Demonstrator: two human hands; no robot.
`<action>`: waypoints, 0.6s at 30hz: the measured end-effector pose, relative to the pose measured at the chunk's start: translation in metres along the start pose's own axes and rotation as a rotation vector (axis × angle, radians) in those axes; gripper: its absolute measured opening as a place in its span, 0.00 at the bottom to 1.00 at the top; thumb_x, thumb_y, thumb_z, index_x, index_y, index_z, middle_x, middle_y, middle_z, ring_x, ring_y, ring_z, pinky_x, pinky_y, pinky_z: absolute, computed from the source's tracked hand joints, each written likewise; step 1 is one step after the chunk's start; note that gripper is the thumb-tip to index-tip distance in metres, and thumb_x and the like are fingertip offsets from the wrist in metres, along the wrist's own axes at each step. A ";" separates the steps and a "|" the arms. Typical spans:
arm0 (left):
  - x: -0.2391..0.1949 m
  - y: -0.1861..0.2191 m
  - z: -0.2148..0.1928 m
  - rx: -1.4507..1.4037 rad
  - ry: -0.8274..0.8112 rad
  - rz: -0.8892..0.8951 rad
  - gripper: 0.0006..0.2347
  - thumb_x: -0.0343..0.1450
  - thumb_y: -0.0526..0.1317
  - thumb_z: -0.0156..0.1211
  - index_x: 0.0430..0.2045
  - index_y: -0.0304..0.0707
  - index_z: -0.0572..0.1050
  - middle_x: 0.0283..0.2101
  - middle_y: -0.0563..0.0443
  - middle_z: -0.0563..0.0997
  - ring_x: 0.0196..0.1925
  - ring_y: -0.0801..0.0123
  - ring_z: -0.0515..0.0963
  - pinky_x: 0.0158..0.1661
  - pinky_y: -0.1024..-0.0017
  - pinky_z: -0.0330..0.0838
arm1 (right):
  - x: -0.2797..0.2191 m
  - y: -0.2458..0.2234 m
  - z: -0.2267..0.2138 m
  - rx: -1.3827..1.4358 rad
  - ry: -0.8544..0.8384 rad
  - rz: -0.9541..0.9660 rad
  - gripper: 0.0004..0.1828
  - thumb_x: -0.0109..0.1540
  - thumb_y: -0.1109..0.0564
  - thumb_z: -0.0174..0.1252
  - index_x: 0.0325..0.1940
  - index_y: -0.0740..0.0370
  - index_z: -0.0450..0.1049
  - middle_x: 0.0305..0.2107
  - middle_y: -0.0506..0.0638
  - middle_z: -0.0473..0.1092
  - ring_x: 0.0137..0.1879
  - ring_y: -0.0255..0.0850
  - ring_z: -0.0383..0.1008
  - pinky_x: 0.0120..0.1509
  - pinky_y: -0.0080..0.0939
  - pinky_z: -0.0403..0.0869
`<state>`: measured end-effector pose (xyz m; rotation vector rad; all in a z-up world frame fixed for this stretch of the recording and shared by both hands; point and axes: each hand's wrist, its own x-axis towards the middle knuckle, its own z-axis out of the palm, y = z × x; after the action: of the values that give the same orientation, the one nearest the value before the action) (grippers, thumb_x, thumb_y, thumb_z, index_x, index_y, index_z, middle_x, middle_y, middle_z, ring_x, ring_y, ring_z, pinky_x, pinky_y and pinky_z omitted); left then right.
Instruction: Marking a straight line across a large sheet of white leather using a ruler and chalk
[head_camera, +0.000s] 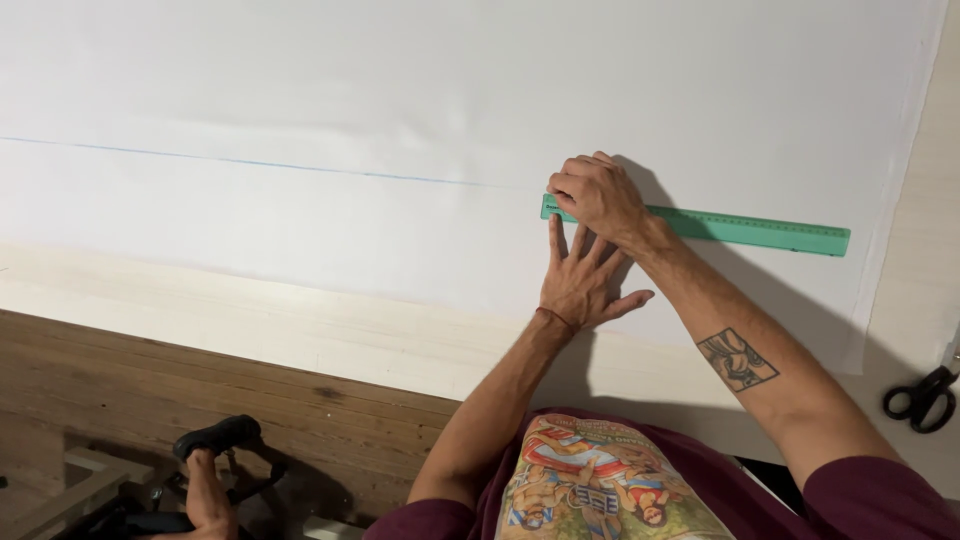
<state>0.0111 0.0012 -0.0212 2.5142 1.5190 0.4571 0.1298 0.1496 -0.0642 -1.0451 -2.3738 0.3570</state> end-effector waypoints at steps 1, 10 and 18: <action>0.001 0.001 -0.004 0.011 -0.015 -0.004 0.41 0.71 0.81 0.47 0.79 0.71 0.68 0.81 0.54 0.71 0.90 0.40 0.62 0.85 0.13 0.36 | 0.000 0.001 -0.001 0.006 -0.014 -0.003 0.08 0.72 0.56 0.68 0.39 0.51 0.76 0.34 0.42 0.73 0.45 0.46 0.79 0.55 0.47 0.75; -0.001 0.002 -0.005 0.005 0.067 0.008 0.41 0.71 0.81 0.47 0.79 0.68 0.71 0.82 0.48 0.73 0.91 0.38 0.60 0.84 0.13 0.38 | -0.073 0.050 -0.066 -0.115 -0.170 -0.062 0.10 0.70 0.52 0.66 0.38 0.48 0.72 0.35 0.42 0.68 0.46 0.44 0.75 0.58 0.46 0.73; 0.001 -0.001 -0.022 0.155 -0.158 0.073 0.47 0.76 0.84 0.36 0.90 0.64 0.53 0.93 0.47 0.51 0.94 0.40 0.39 0.83 0.18 0.31 | -0.200 0.086 -0.230 -0.288 -0.260 0.092 0.12 0.71 0.62 0.62 0.35 0.49 0.72 0.33 0.45 0.69 0.43 0.46 0.73 0.56 0.51 0.72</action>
<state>0.0032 0.0020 -0.0007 2.6568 1.4594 0.1502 0.4233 0.0661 0.0195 -1.3104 -2.6720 0.1963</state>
